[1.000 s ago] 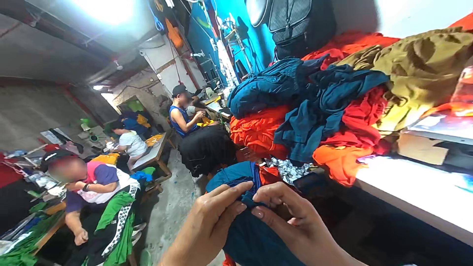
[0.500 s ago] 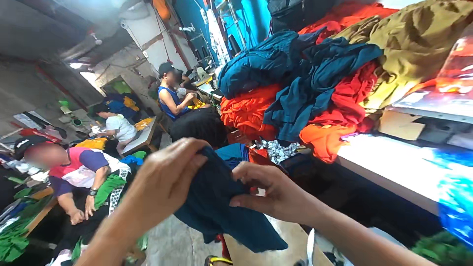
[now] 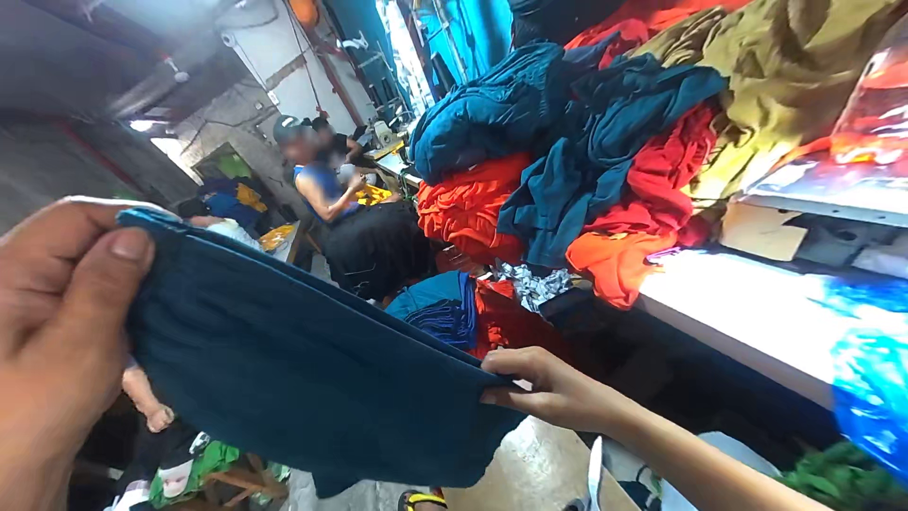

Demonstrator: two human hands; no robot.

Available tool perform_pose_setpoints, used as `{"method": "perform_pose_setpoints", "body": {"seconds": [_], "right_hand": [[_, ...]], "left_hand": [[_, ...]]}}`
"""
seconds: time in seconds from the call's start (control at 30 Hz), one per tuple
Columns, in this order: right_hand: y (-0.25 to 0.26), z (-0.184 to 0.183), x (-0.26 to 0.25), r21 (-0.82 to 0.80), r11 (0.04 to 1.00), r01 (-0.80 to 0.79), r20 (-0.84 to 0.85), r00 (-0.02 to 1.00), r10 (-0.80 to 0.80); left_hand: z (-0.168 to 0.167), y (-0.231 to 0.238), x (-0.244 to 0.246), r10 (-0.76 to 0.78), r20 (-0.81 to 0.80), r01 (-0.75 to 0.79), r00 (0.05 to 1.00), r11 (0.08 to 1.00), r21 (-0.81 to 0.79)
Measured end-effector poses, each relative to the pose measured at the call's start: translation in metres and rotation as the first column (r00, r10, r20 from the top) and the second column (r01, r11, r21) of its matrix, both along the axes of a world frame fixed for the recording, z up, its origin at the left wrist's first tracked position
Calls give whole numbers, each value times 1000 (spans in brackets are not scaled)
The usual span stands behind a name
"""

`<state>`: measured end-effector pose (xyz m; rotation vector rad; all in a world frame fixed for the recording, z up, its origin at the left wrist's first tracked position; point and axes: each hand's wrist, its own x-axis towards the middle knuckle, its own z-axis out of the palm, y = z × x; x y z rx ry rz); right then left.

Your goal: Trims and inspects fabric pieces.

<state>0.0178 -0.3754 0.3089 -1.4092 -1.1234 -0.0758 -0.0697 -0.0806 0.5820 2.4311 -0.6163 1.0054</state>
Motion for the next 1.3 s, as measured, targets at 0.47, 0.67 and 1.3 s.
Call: {"method": "perform_pose_setpoints", "body": {"seconds": [0.47, 0.67, 1.3], "right_hand": [[-45, 1, 11, 250, 925, 285, -120, 957, -263], [-45, 16, 11, 228, 926, 302, -95, 953, -287], [-31, 25, 11, 37, 988, 150, -209, 968, -139]], "left_hand": [[-47, 41, 26, -18, -175, -32, 984, 960, -277], [-72, 50, 14, -56, -155, -15, 986, 906, -424], [-102, 76, -27, -36, -162, -59, 986, 835, -547]]}}
